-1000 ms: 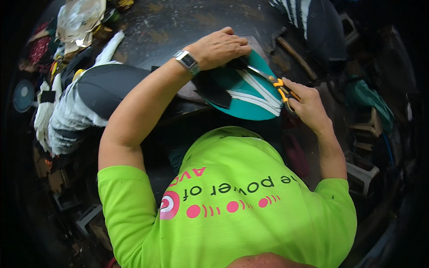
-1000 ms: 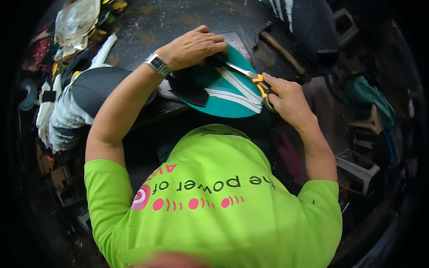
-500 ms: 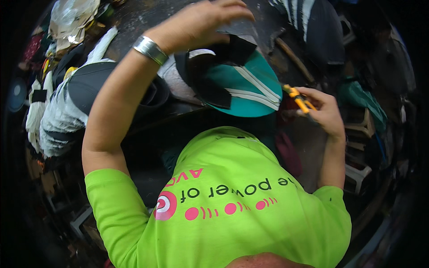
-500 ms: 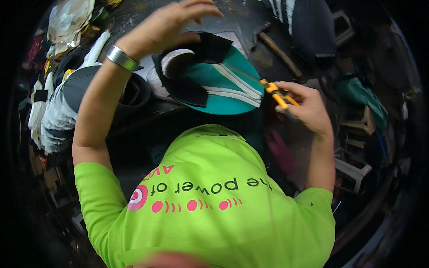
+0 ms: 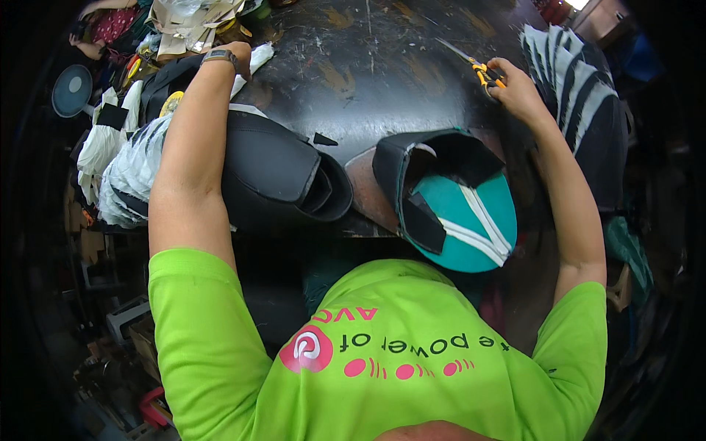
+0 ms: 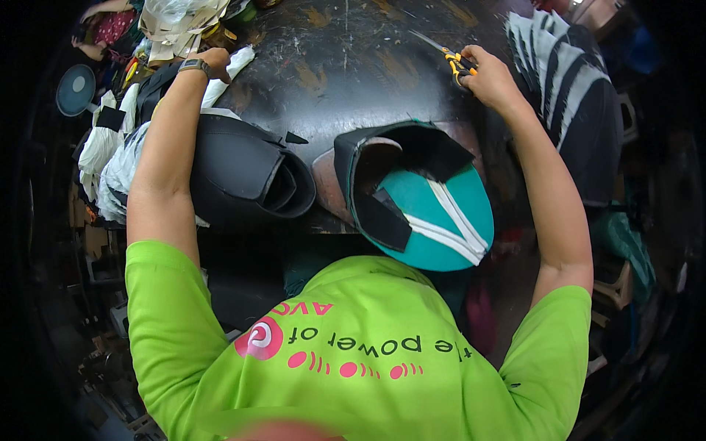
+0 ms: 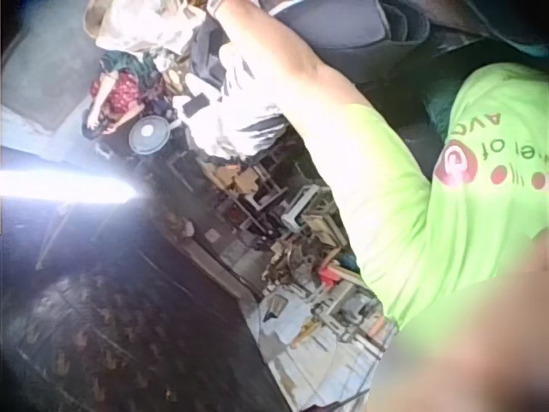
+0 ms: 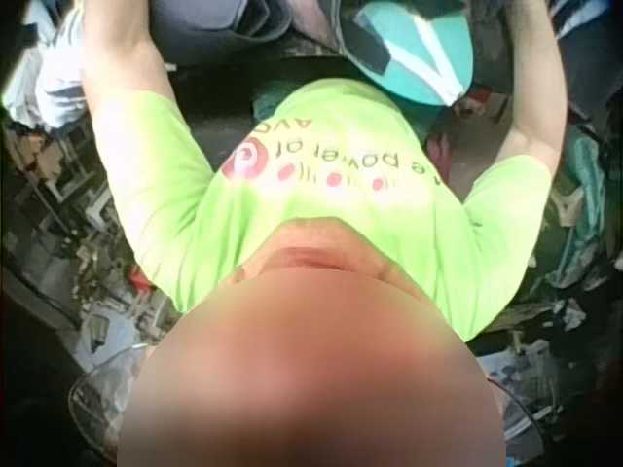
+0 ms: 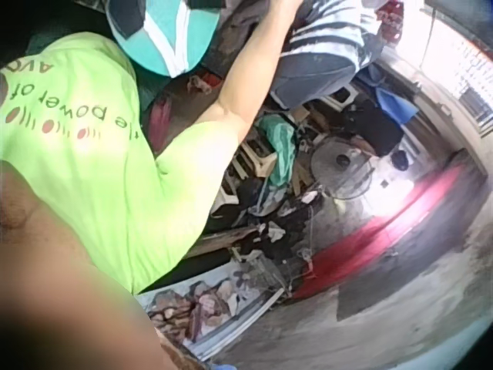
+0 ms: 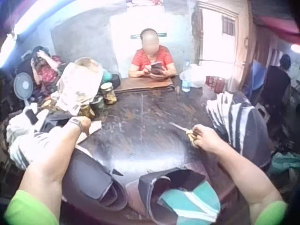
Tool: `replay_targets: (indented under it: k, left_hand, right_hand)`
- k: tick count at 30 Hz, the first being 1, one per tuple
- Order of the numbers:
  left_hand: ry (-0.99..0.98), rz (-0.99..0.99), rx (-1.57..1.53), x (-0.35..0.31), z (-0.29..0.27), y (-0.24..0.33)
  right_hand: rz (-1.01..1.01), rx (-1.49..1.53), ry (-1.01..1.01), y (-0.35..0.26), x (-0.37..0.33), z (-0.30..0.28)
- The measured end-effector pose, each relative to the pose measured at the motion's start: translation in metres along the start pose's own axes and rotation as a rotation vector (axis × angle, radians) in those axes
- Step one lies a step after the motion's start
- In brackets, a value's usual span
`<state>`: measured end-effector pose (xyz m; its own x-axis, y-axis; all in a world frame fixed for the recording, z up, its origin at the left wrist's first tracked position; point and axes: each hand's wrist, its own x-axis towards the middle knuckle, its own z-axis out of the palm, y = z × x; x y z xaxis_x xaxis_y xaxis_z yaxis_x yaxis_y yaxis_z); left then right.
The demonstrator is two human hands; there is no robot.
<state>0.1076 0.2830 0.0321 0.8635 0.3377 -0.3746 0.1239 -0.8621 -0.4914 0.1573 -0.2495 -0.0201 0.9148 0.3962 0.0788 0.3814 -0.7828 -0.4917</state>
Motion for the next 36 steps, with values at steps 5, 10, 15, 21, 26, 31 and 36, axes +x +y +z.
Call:
replay_targets:
  k: [5, 10, 15, 21, 26, 31, 36]
  left_hand:
    - [-0.005, -0.022, -0.087, 0.045, 0.013, -0.020]
    - [0.077, -0.007, -0.187, 0.088, 0.037, -0.005]
    - [0.021, 0.012, -0.095, 0.097, 0.046, 0.014]
    - [0.509, 0.242, -0.649, 0.026, -0.067, 0.038]
    - [0.970, 0.781, -0.704, -0.130, -0.129, 0.115]
    - [1.168, 1.129, -0.339, -0.278, -0.089, 0.210]
    - [0.654, 1.123, -0.528, -0.359, -0.034, 0.239]
  right_hand:
    - [-0.024, -0.247, -0.016, -0.006, 0.049, 0.037]
    - [-0.117, -0.528, -0.078, -0.025, 0.048, 0.038]
    - [-0.171, -0.473, -0.105, -0.040, 0.020, 0.019]
    - [-0.132, 0.600, -0.156, -0.074, -0.020, -0.016]
    - [-0.013, 1.540, -0.361, -0.109, -0.072, -0.032]
    - [0.118, 1.776, -0.320, -0.114, -0.150, -0.020]
    - [0.222, 1.762, -0.261, -0.108, -0.220, 0.001]
